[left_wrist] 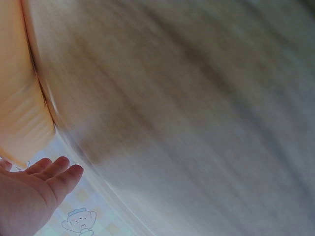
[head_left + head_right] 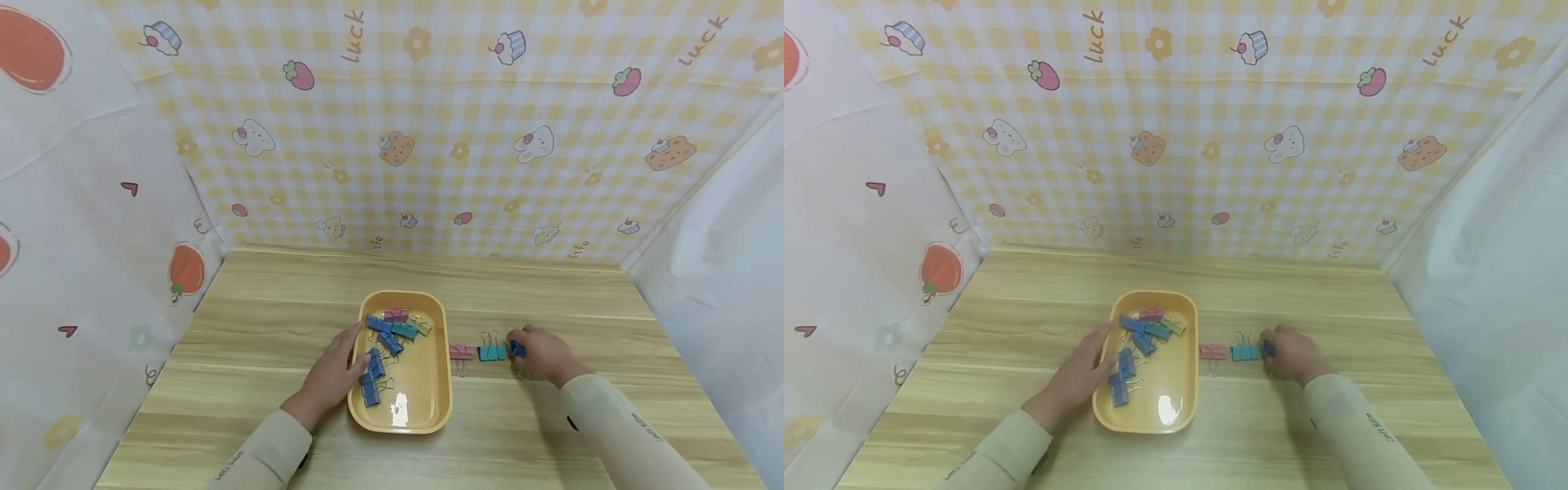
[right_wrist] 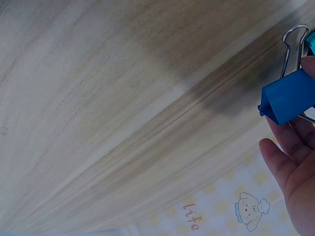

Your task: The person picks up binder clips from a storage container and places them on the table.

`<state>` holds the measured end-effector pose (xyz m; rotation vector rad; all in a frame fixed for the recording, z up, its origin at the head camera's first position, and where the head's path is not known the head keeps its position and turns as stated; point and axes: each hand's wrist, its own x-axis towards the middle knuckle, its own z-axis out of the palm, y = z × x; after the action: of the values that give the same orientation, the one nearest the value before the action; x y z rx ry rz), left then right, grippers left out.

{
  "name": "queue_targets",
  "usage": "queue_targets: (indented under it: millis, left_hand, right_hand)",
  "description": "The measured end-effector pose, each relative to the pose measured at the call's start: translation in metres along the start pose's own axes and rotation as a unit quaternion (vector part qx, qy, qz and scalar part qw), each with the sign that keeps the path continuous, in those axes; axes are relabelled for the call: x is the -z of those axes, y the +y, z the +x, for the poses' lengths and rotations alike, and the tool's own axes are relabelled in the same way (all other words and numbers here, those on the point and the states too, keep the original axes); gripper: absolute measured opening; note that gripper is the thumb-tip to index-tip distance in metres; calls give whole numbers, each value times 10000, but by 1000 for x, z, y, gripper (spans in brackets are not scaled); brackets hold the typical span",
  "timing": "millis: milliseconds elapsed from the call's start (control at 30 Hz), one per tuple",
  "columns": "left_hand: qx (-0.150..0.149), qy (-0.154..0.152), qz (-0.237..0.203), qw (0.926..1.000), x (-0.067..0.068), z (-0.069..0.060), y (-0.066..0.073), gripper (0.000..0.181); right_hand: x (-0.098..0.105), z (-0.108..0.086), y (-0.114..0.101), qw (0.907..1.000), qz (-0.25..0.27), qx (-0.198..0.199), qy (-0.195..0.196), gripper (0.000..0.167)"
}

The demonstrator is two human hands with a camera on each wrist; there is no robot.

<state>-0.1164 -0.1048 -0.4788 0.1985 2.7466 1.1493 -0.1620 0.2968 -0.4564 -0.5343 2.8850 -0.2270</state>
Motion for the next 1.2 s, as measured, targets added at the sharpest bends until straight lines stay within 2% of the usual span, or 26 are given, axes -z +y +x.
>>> queue_targets:
  millis: [267, 633, 1200]
  left_hand:
    - [69, 4, -35, 10000, 0, 0, 1, 68]
    - [1, 24, -11, 10000, 0, 0, 0, 67]
    - [58, 20, -42, 10000, 0, -1, 1, 67]
  right_hand:
    - [-5, 1, -1, 9999, -88, 23, 58, 34]
    - [-8, 2, 0, 9987, -310, 322, 229, 32]
    - [-6, 2, -1, 9972, -519, 492, 238, 36]
